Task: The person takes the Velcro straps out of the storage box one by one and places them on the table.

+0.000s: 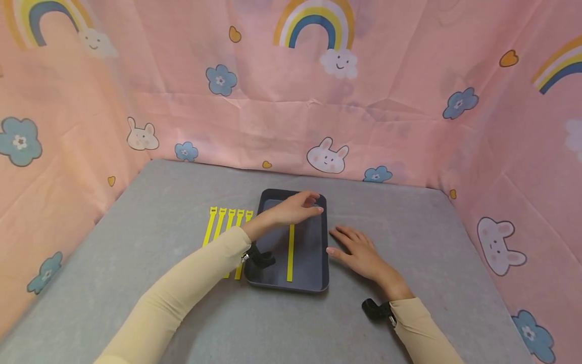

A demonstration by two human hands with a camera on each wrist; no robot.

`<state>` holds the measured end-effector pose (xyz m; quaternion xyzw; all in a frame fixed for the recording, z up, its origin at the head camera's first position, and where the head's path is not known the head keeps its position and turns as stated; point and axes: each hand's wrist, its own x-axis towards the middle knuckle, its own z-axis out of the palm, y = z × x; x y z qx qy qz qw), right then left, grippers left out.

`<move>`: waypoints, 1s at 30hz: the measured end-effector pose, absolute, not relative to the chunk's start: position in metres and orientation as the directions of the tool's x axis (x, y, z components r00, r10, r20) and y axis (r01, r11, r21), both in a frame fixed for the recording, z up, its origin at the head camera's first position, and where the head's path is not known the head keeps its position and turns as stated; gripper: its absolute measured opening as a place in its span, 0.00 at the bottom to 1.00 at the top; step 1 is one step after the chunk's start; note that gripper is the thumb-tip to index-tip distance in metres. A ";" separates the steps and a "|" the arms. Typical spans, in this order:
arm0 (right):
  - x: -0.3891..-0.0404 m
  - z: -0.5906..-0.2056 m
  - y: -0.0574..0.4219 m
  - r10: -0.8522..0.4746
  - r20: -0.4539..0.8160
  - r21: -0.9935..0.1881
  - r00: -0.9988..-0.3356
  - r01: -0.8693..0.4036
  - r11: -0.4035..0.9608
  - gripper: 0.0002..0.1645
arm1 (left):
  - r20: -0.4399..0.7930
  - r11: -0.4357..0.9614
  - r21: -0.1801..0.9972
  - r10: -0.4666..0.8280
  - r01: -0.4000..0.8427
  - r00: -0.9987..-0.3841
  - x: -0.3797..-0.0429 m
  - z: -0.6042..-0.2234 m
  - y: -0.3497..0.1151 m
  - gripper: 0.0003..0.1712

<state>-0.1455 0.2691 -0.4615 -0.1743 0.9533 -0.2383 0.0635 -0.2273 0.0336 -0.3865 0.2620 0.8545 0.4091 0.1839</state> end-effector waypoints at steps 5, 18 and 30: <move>-0.145 -0.462 0.269 -0.361 -0.044 -0.476 -0.932 -0.298 0.827 0.39 | 0.050 0.366 0.882 0.553 0.296 -0.832 -0.239 -0.390 0.024 0.24; -0.144 -0.462 0.269 -0.361 -0.034 -0.482 -0.932 -0.301 0.823 0.39 | 0.145 0.288 0.907 0.470 0.307 -0.871 -0.251 -0.420 0.011 0.19; -0.145 -0.462 0.269 -0.345 -0.047 -0.478 -0.937 -0.282 0.832 0.40 | 0.094 0.361 0.898 0.402 0.252 -0.911 -0.259 -0.444 0.005 0.16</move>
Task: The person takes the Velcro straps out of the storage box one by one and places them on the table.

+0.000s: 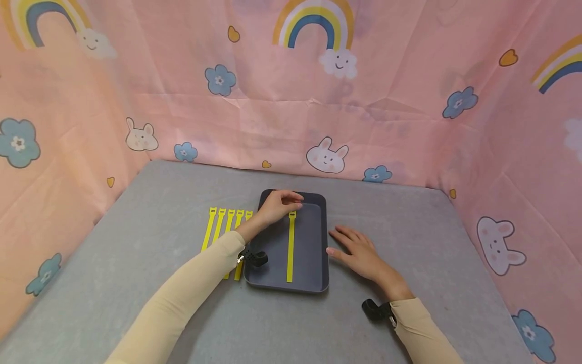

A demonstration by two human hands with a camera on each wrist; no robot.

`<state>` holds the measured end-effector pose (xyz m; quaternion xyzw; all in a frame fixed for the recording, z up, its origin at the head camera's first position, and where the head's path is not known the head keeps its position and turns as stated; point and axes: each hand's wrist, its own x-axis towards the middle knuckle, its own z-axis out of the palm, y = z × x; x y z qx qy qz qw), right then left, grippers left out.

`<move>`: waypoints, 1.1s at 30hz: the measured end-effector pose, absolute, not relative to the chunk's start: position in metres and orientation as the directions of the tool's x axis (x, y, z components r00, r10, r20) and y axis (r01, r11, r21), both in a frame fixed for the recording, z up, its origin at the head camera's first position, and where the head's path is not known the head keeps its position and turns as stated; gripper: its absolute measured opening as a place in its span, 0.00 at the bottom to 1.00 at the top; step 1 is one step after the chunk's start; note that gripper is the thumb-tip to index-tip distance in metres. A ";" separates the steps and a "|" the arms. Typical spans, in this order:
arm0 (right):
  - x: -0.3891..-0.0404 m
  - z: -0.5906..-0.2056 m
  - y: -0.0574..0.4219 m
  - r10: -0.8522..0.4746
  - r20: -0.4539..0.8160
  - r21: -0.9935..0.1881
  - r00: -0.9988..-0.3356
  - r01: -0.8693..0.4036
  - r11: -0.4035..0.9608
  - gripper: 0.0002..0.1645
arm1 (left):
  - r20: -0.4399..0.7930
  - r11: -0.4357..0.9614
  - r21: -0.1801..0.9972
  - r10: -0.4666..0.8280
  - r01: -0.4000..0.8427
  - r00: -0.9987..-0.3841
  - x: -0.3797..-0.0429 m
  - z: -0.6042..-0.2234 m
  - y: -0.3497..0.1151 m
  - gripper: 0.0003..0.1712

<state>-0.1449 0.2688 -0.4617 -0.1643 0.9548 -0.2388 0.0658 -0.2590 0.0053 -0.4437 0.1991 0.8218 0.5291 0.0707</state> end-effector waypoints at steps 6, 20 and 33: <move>-0.145 -0.462 0.270 -0.348 -0.046 -0.475 -0.936 -0.286 0.832 0.39 | 0.066 0.408 0.887 0.350 0.216 -0.934 -0.259 -0.451 0.002 0.16; -0.144 -0.462 0.269 -0.361 -0.031 -0.483 -0.932 -0.302 0.822 0.38 | 0.002 0.542 0.813 0.361 0.212 -0.933 -0.259 -0.459 0.001 0.16; -0.144 -0.462 0.268 -0.368 -0.016 -0.489 -0.930 -0.314 0.814 0.38 | 0.028 0.591 0.770 0.344 0.240 -0.938 -0.257 -0.456 0.004 0.14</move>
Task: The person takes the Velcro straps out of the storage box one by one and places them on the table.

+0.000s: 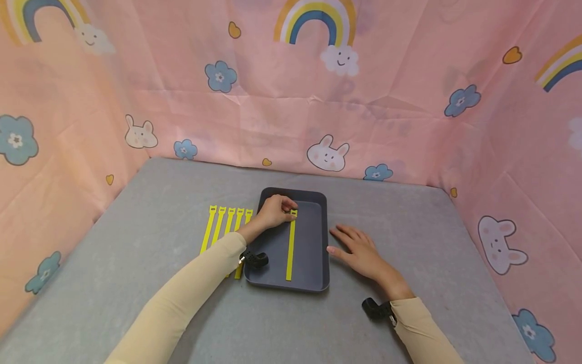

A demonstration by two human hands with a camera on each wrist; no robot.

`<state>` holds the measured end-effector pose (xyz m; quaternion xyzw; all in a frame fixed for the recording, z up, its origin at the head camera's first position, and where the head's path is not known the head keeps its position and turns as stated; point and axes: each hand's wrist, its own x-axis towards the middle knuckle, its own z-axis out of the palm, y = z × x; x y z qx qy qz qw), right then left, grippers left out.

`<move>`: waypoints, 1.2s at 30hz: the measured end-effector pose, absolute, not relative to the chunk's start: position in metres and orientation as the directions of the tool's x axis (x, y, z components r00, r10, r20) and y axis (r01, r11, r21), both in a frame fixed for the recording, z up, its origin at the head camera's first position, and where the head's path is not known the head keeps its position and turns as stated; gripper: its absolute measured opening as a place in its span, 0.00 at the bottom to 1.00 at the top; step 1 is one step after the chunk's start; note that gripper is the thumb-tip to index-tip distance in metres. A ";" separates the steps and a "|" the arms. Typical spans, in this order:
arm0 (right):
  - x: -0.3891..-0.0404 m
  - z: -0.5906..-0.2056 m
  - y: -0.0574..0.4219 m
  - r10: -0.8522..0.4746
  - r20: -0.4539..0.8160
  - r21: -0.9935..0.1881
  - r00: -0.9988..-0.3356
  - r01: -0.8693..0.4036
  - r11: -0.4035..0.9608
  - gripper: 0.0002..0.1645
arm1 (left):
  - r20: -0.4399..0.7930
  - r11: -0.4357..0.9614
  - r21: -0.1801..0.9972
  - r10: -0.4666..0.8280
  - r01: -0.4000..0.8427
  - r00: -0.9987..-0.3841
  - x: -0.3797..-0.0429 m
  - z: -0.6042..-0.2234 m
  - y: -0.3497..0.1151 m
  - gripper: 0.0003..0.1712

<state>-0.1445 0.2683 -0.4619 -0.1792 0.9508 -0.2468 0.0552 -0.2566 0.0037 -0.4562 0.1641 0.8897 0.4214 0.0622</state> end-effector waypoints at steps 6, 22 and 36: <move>-0.145 -0.463 0.269 -0.368 -0.019 -0.485 -0.930 -0.313 0.816 0.38 | 0.067 0.622 0.730 0.346 0.282 -0.936 -0.257 -0.459 0.006 0.13; -0.146 -0.464 0.269 -0.357 -0.035 -0.476 -0.933 -0.299 0.827 0.39 | 0.093 0.644 0.695 0.360 0.319 -0.928 -0.256 -0.461 0.007 0.13; -0.145 -0.463 0.269 -0.339 -0.056 -0.460 -0.939 -0.277 0.844 0.40 | 0.114 0.642 0.679 0.385 0.355 -0.916 -0.258 -0.466 0.008 0.12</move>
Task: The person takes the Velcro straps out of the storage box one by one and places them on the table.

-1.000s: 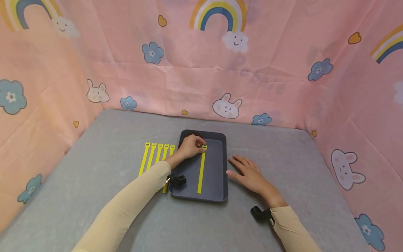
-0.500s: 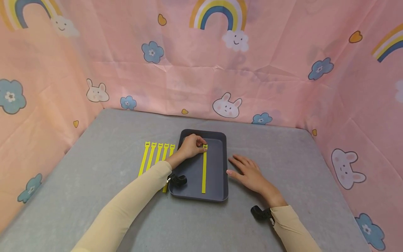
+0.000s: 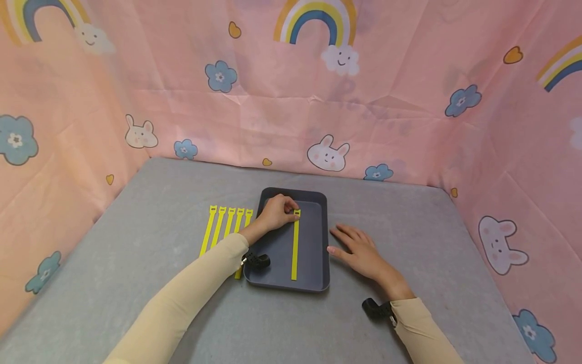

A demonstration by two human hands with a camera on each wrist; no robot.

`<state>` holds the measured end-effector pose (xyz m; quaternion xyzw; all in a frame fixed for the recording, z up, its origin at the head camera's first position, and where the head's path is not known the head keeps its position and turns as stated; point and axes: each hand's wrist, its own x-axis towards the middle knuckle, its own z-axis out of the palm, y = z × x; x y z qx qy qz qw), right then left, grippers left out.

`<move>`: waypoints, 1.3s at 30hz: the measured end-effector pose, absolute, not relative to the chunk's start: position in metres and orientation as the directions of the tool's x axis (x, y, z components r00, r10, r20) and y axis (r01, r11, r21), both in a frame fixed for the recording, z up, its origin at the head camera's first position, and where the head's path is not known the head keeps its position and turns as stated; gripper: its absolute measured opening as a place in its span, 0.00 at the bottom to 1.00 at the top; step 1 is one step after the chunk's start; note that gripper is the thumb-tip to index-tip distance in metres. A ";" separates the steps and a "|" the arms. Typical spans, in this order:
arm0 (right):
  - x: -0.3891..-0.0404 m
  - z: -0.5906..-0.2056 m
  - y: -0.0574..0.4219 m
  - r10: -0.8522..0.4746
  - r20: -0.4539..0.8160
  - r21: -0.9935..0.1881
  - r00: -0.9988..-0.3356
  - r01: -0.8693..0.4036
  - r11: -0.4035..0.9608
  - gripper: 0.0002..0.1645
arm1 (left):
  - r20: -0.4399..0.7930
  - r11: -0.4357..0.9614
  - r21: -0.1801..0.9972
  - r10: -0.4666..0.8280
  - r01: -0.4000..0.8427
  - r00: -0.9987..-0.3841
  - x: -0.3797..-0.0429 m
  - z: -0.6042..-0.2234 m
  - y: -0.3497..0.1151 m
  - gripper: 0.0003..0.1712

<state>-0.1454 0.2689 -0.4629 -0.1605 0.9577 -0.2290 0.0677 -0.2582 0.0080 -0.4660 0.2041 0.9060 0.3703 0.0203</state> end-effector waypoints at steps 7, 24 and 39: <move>-0.145 -0.463 0.269 -0.344 -0.055 -0.465 -0.937 -0.281 0.839 0.39 | 0.118 0.635 0.674 0.412 0.378 -0.903 -0.257 -0.464 0.009 0.12; -0.145 -0.465 0.270 -0.344 -0.043 -0.473 -0.938 -0.284 0.834 0.39 | 0.152 0.602 0.683 0.437 0.414 -0.887 -0.255 -0.463 0.010 0.10; -0.145 -0.462 0.268 -0.343 -0.048 -0.478 -0.938 -0.280 0.833 0.39 | 0.239 0.571 0.673 0.434 0.470 -0.869 -0.256 -0.462 0.010 0.09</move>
